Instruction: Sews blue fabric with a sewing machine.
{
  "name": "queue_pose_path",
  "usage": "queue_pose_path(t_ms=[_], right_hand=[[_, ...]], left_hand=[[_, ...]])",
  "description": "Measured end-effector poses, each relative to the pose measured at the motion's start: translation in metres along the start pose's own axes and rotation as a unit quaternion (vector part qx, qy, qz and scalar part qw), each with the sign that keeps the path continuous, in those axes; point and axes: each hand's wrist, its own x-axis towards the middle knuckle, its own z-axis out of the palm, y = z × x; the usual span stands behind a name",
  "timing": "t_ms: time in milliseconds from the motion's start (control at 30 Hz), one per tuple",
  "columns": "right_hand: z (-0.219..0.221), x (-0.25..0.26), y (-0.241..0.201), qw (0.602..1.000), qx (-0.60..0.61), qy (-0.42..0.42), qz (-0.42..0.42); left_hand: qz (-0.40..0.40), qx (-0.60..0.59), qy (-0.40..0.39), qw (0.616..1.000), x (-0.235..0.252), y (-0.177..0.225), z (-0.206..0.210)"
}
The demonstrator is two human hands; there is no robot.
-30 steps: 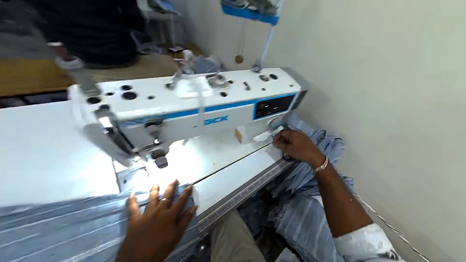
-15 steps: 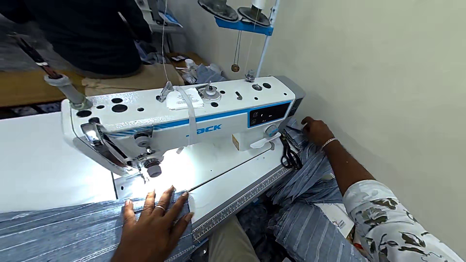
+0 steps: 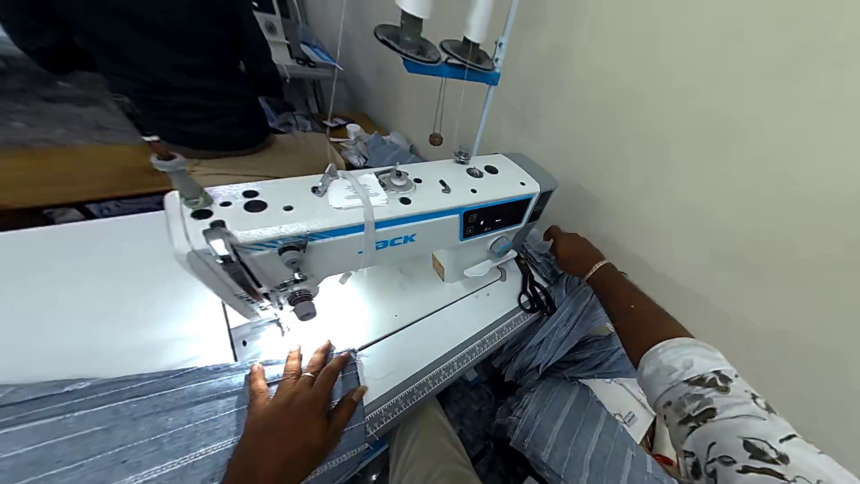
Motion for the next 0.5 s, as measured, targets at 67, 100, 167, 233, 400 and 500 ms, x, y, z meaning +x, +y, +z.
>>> queue_pose_path(t_ms=[67,100,167,233,400,500], right_hand=[[0.007,0.000,0.003,1.000,0.003,0.017,0.010],[0.009,0.000,0.007,1.000,-0.003,0.013,0.016],[0.011,0.001,0.013,0.999,-0.029,-0.002,0.030],[0.016,0.000,0.015,0.999,-0.039,-0.002,0.028],[0.027,-0.006,0.010,0.999,-0.028,0.014,0.033],[0.023,-0.005,0.024,1.000,0.020,0.006,0.016]], left_hand=[[-0.001,0.002,-0.004,1.000,-0.002,-0.001,0.000],[0.000,0.002,-0.004,1.000,-0.002,-0.001,0.000],[0.001,0.001,0.002,1.000,-0.002,-0.001,0.001],[-0.002,-0.002,0.009,1.000,-0.001,-0.001,0.002],[-0.007,-0.004,0.007,1.000,-0.004,0.000,0.003],[-0.004,-0.004,0.012,1.000,-0.003,0.001,0.002]])
